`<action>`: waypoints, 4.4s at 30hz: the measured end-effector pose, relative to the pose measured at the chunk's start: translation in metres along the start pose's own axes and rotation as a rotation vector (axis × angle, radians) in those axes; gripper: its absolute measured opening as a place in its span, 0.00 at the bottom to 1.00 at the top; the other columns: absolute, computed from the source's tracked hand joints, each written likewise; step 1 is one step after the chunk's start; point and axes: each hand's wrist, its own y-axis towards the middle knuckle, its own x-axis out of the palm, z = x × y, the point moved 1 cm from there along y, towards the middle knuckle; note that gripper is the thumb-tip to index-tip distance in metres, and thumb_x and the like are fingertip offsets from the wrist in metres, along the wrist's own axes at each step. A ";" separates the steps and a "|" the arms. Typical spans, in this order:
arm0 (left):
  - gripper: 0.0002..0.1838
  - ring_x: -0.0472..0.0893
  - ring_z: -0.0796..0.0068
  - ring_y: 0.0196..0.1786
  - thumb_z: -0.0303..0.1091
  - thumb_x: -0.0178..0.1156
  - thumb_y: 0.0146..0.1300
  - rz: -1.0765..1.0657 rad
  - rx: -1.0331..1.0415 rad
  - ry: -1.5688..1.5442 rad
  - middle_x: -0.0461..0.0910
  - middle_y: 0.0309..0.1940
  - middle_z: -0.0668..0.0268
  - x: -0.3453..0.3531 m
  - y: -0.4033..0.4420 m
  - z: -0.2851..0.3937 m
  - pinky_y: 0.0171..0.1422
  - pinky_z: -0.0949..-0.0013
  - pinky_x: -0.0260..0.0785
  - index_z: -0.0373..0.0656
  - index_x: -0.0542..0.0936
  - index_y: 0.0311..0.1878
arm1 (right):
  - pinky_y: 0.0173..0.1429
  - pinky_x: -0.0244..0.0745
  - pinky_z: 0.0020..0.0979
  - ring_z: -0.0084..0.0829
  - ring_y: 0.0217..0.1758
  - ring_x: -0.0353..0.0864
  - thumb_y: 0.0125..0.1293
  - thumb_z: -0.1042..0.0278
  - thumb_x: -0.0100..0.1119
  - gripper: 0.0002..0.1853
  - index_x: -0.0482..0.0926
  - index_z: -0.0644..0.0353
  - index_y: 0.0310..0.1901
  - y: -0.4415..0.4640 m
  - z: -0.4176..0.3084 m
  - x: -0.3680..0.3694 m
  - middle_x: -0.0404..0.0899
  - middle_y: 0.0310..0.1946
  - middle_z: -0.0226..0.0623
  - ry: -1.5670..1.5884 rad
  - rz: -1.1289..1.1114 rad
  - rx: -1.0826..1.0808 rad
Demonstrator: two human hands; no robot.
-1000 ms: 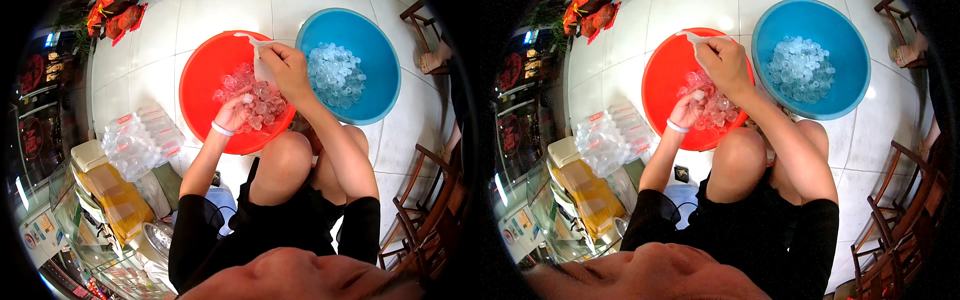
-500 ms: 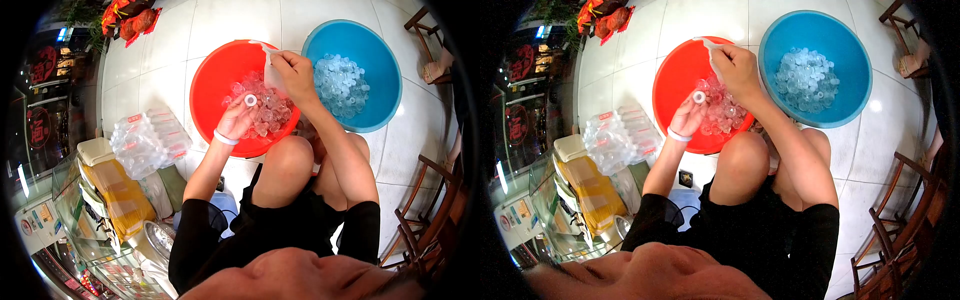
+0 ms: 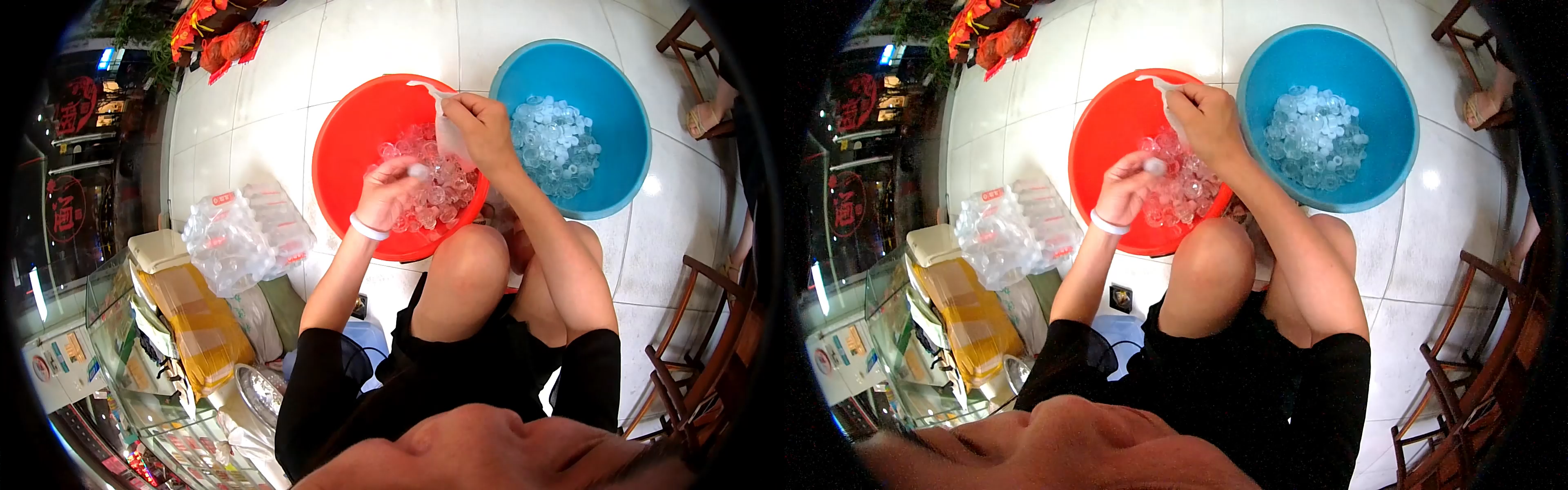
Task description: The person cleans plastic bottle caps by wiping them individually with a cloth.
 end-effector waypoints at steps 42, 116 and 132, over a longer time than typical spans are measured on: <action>0.23 0.73 0.69 0.48 0.09 0.54 0.46 0.285 0.643 0.316 0.68 0.45 0.61 0.030 -0.008 0.022 0.49 0.72 0.71 0.30 0.69 0.48 | 0.24 0.64 0.32 0.35 0.17 0.72 0.46 0.64 0.52 0.10 0.76 0.64 0.21 -0.013 0.007 0.011 0.71 0.16 0.46 -0.221 -0.535 -0.096; 0.22 0.76 0.71 0.42 0.13 0.57 0.47 0.184 0.436 0.183 0.75 0.40 0.56 0.031 -0.016 0.040 0.46 0.71 0.73 0.31 0.70 0.49 | 0.24 0.63 0.23 0.16 0.18 0.68 0.46 0.69 0.53 0.10 0.78 0.69 0.22 -0.009 -0.008 0.010 0.71 0.12 0.32 -0.046 -0.549 0.106; 0.22 0.76 0.72 0.41 0.12 0.56 0.47 0.238 0.439 0.365 0.75 0.42 0.57 0.029 -0.015 0.035 0.44 0.71 0.73 0.31 0.69 0.49 | 0.23 0.62 0.31 0.31 0.14 0.69 0.48 0.65 0.53 0.12 0.74 0.68 0.19 -0.010 -0.006 0.006 0.67 0.12 0.46 -0.332 -0.292 -0.044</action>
